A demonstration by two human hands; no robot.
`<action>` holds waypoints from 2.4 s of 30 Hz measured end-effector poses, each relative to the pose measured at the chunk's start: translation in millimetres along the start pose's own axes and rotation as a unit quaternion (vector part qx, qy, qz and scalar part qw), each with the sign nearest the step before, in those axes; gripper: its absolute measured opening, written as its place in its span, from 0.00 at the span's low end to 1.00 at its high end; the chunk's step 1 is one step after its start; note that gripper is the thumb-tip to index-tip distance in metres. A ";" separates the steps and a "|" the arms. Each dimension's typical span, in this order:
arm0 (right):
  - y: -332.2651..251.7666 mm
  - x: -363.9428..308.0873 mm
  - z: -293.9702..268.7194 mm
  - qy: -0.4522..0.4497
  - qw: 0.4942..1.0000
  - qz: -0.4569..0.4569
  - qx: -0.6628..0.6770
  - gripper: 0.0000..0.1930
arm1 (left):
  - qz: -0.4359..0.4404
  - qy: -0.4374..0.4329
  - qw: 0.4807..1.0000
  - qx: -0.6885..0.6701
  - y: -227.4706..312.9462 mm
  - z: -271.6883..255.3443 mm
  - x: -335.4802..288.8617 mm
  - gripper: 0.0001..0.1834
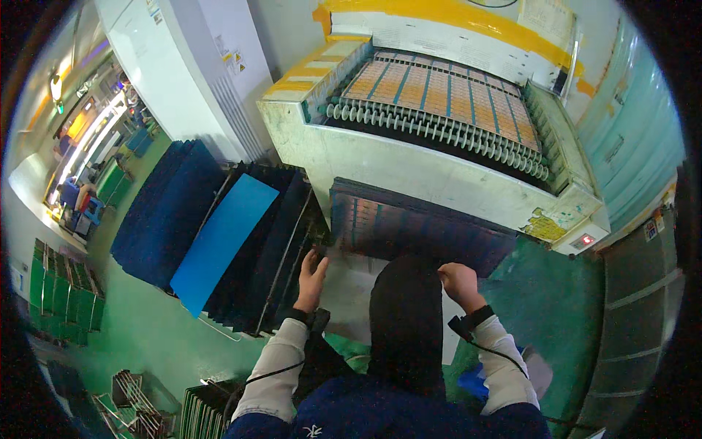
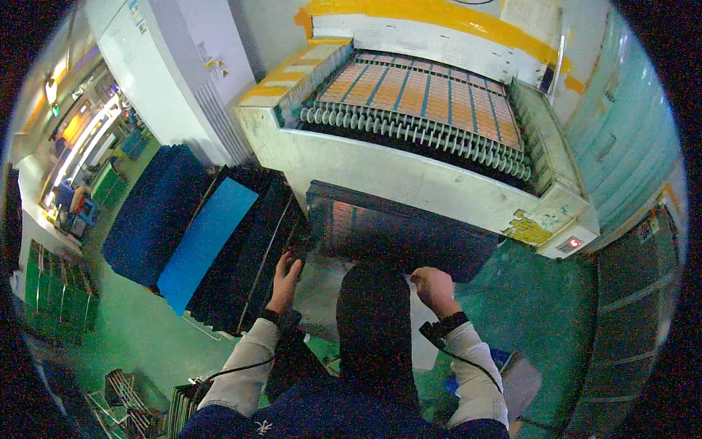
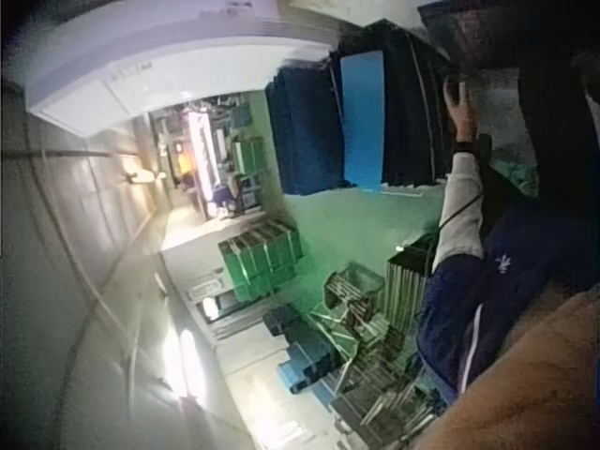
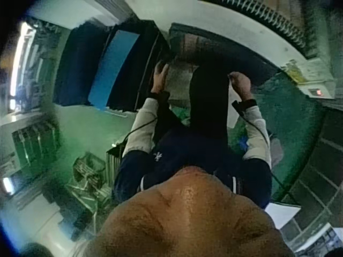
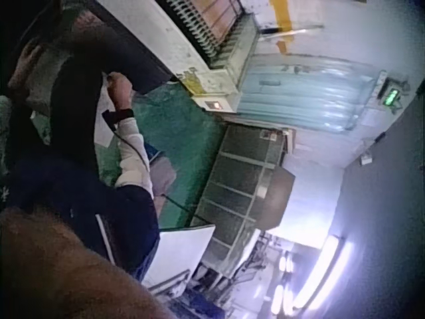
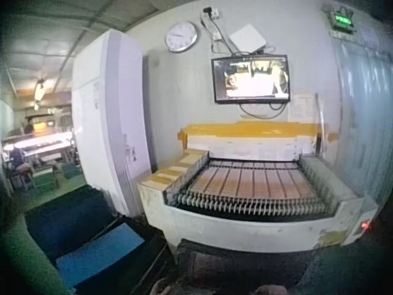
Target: The recorder is taking thin sheets with a printed grid pattern from the output of an industrial machine and stacking them for inspection or further processing.
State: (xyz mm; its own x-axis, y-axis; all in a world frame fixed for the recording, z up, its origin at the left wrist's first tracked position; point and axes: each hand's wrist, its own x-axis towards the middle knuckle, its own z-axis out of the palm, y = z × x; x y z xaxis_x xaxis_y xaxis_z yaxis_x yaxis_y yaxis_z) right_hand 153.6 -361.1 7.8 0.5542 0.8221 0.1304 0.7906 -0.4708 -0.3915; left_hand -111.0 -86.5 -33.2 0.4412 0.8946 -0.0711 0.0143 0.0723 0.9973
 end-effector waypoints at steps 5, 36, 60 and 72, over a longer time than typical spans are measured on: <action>-9.4 1.3 -29.4 -0.024 0.998 0.063 -0.022 0.07 | -0.164 -0.005 0.986 -0.043 -36.3 -25.7 -18.0 0.36; -93.7 141.7 -96.8 0.035 0.581 0.160 0.798 0.07 | -0.351 -0.087 0.929 -0.074 -182.3 -140.9 -69.4 0.14; -89.4 181.9 -106.5 -0.001 0.641 0.134 0.756 0.14 | -0.094 -0.116 0.988 0.039 14.3 36.5 99.3 0.21; 49.7 73.7 -81.0 0.270 0.731 0.287 0.558 0.09 | -0.013 -0.174 0.984 -0.038 41.9 86.1 139.4 0.31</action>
State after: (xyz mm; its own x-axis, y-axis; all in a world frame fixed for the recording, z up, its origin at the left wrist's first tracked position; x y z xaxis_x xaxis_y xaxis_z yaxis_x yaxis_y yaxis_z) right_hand 254.8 -349.9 71.8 0.9712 0.2033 -0.1246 -0.1496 0.1127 -0.9823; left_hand 28.3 3.3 0.3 0.7227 0.6872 -0.0733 -0.0310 0.1381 0.9899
